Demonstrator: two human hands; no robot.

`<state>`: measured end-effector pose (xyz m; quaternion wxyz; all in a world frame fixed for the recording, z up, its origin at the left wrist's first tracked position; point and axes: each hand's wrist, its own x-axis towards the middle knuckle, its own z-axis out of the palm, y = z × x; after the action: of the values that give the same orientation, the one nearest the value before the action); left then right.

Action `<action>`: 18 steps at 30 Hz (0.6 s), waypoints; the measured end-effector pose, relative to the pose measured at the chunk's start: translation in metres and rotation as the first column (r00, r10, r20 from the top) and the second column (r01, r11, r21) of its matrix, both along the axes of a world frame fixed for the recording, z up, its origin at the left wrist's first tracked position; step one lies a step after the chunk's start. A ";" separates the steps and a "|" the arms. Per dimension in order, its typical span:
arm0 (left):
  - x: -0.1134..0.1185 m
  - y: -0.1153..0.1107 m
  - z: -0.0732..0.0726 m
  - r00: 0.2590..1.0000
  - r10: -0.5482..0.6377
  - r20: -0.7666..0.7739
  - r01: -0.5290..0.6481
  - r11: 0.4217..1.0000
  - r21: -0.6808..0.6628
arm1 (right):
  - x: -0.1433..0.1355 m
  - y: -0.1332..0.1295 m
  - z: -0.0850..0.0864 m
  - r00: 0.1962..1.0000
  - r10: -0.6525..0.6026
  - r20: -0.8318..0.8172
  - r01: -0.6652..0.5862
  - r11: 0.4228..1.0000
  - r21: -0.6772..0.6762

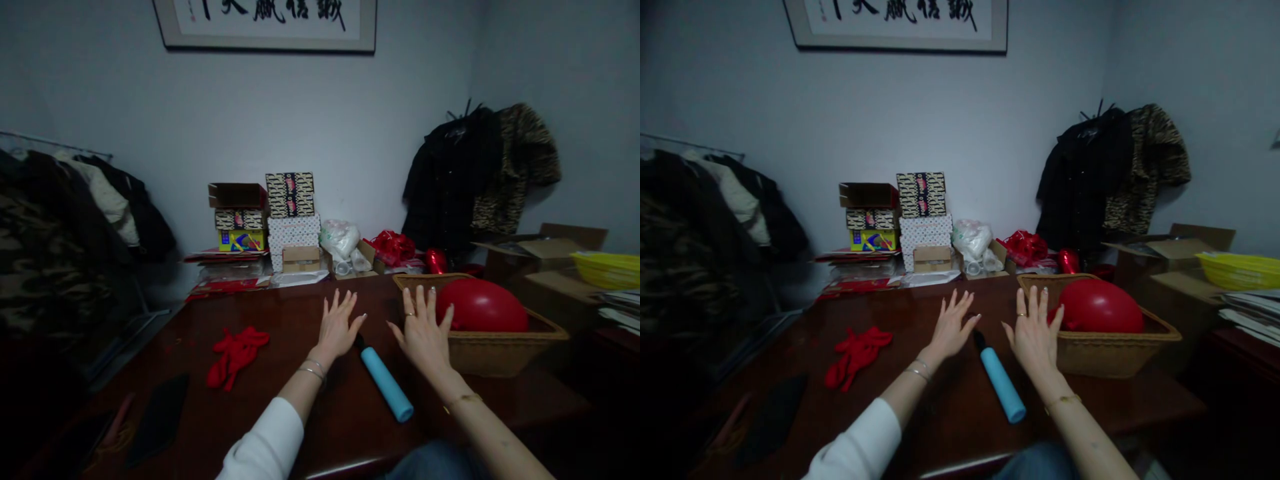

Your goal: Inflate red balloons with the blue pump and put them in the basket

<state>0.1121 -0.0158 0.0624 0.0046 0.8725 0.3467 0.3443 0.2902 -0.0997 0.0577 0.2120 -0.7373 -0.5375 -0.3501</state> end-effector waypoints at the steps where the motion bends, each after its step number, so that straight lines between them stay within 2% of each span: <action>1: -0.011 0.001 -0.004 1.000 0.017 -0.012 -0.017 1.000 0.000 | -0.010 0.003 -0.003 1.000 0.029 0.000 -0.029 1.000 -0.003; 9: -0.103 0.006 -0.039 0.980 0.173 -0.097 -0.178 0.982 -0.054 | -0.074 0.023 -0.034 0.979 0.205 0.015 -0.203 0.976 -0.079; 14: -0.151 0.002 -0.062 0.957 0.247 -0.153 -0.262 0.961 -0.090 | -0.098 0.033 -0.061 0.959 0.285 0.009 -0.282 0.953 -0.108; 18: -0.180 -0.002 -0.078 0.942 0.273 -0.194 -0.300 0.945 -0.126 | -0.112 0.037 -0.085 0.941 0.338 -0.001 -0.336 0.933 -0.126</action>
<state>-0.0676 -0.0181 -0.0153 -0.0086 0.8362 0.4950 0.2359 0.1786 -0.0624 -0.0278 0.2170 -0.6422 -0.6788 -0.2822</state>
